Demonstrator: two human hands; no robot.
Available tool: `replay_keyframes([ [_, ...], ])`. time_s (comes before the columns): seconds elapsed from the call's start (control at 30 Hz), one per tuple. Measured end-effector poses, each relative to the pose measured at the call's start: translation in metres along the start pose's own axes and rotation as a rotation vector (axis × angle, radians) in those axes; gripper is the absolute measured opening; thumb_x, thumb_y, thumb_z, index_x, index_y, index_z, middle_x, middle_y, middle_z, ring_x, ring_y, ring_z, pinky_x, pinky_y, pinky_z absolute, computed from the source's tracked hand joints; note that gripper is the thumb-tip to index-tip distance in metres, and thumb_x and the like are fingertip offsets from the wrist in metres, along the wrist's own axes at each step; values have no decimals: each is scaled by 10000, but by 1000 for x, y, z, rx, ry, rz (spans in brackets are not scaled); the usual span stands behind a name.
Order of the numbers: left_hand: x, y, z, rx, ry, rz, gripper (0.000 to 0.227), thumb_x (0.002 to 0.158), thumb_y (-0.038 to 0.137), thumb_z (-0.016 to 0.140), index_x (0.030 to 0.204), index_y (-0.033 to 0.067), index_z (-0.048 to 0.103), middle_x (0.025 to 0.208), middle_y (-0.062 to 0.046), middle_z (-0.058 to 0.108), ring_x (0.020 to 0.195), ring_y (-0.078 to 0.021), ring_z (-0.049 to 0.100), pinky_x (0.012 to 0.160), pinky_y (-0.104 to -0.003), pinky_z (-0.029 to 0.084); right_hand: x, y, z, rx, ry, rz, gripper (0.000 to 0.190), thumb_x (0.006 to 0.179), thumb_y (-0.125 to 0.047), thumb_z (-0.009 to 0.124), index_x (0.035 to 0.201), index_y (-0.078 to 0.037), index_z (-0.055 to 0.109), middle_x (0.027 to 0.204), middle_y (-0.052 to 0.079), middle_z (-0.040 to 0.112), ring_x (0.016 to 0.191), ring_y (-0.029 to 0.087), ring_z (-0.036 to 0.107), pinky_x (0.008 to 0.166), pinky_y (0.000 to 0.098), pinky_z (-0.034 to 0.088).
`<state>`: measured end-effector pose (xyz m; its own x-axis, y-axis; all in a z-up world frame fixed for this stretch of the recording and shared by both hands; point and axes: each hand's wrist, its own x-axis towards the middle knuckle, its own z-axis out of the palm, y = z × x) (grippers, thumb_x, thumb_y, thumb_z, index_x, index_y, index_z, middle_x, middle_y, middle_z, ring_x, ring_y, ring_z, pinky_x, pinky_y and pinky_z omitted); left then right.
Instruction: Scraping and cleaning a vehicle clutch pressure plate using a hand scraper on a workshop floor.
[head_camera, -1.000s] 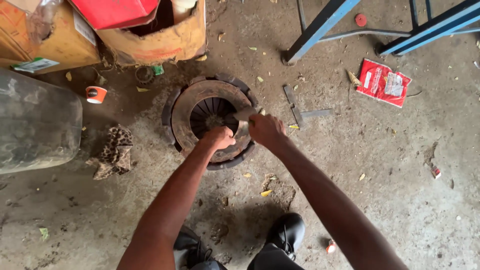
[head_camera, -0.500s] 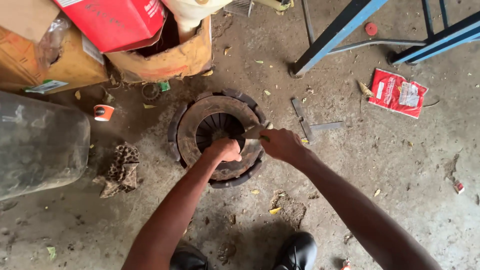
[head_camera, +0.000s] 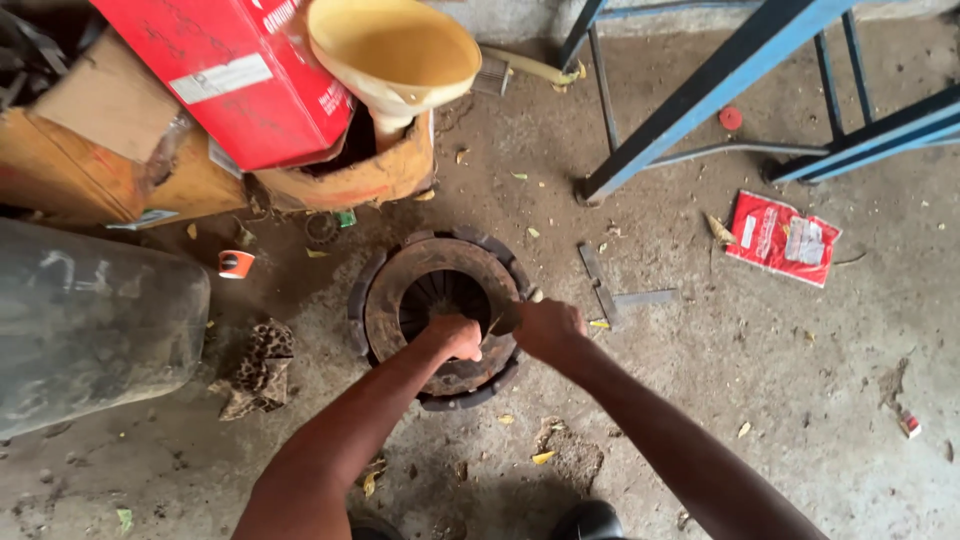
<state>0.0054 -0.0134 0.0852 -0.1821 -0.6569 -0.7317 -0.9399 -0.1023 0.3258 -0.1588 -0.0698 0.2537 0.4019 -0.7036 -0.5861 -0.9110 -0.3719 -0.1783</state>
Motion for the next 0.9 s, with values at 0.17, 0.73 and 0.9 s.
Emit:
replay_keyframes([
  [0.17, -3, -11, 15, -5, 82, 99, 341, 862, 402, 756, 1063, 130, 802, 1054, -145, 766, 1001, -358, 730, 858, -523, 579, 13, -6, 1, -31, -6, -9, 296, 880, -290, 636, 1139, -323, 777, 1090, 136, 767, 1065, 349, 729, 972, 501, 558],
  [0.73, 0, -13, 10, 17, 55, 192, 343, 859, 406, 768, 1056, 126, 783, 1046, -159, 746, 978, -368, 715, 832, -553, 556, 18, -5, 2, -55, -107, -47, 285, 885, -309, 659, 1120, -191, 769, 1081, 198, 751, 1055, 388, 716, 945, 531, 566],
  [0.9, 2, -16, 3, -57, -8, 147, 319, 833, 419, 744, 948, 127, 800, 941, -99, 789, 906, -310, 761, 790, -526, 554, 25, 4, 10, -74, -41, -50, 303, 875, -250, 645, 1143, -175, 763, 1059, 201, 761, 1024, 386, 739, 926, 534, 578],
])
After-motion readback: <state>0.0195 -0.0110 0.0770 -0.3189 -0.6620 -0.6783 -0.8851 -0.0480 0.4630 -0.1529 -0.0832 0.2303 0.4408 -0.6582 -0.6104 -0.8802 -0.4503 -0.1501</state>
